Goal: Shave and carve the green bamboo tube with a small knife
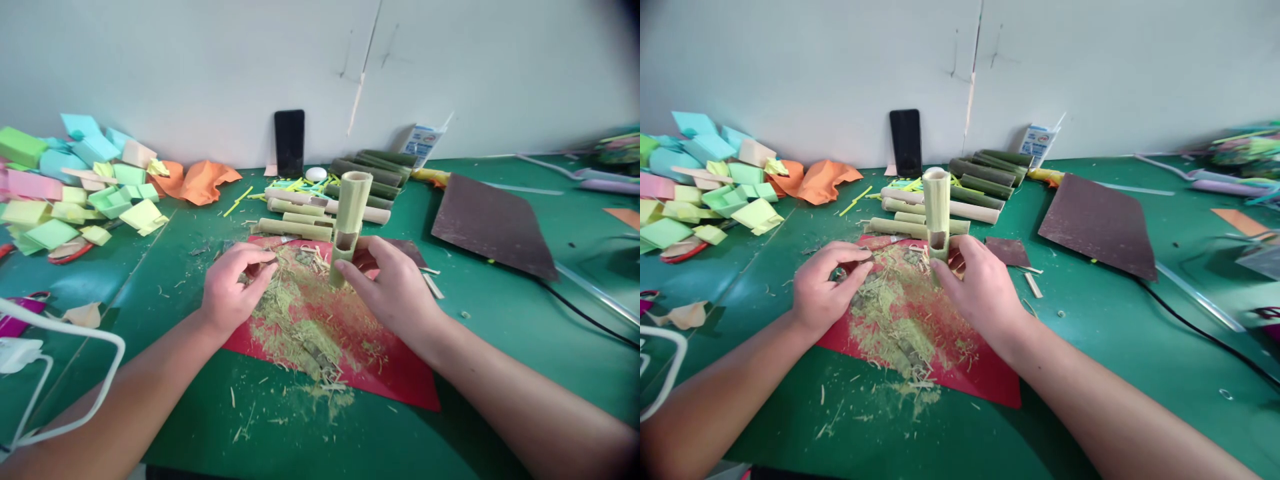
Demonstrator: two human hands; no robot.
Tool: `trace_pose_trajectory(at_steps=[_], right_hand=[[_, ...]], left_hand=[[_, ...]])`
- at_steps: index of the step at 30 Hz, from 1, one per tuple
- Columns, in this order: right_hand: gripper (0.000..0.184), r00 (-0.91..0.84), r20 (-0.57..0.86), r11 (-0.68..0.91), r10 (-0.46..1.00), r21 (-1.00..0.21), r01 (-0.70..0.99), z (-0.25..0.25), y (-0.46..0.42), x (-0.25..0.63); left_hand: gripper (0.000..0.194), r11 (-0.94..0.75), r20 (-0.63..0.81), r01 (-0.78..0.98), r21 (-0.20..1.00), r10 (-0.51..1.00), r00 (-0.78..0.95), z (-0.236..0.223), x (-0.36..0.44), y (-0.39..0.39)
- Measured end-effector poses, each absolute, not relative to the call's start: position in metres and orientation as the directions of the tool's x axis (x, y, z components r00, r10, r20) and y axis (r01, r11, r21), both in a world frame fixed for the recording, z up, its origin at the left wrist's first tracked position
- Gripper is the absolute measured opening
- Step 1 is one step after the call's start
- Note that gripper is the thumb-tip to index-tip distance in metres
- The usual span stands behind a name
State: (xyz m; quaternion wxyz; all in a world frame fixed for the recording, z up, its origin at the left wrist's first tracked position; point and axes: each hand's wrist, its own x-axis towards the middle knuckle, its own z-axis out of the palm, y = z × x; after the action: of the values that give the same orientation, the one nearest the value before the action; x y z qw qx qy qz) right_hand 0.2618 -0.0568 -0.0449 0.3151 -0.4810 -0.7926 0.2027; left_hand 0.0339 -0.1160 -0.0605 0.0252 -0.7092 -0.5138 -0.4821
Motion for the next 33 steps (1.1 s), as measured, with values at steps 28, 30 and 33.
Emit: trace_pose_trajectory(at_steps=[28, 30, 33], right_hand=[[0.022, -0.313, 0.272, 0.415, 0.910, -0.590, 0.693, -0.0441, -0.0544, 0.2640], [0.021, -0.307, 0.279, 0.415, 0.910, -0.579, 0.702, -0.0424, -0.0550, 0.2645], [0.020, -0.320, 0.315, 0.444, 0.894, -0.521, 0.729, -0.0394, -0.0571, 0.2647]], left_hand=[[0.013, -0.471, 0.713, 0.758, 0.451, 0.701, 0.011, -0.0602, 0.0332, -0.1158], [0.013, -0.472, 0.713, 0.757, 0.452, 0.701, 0.012, -0.0600, 0.0333, -0.1157], [0.014, -0.473, 0.715, 0.758, 0.450, 0.699, 0.012, -0.0600, 0.0333, -0.1158]])
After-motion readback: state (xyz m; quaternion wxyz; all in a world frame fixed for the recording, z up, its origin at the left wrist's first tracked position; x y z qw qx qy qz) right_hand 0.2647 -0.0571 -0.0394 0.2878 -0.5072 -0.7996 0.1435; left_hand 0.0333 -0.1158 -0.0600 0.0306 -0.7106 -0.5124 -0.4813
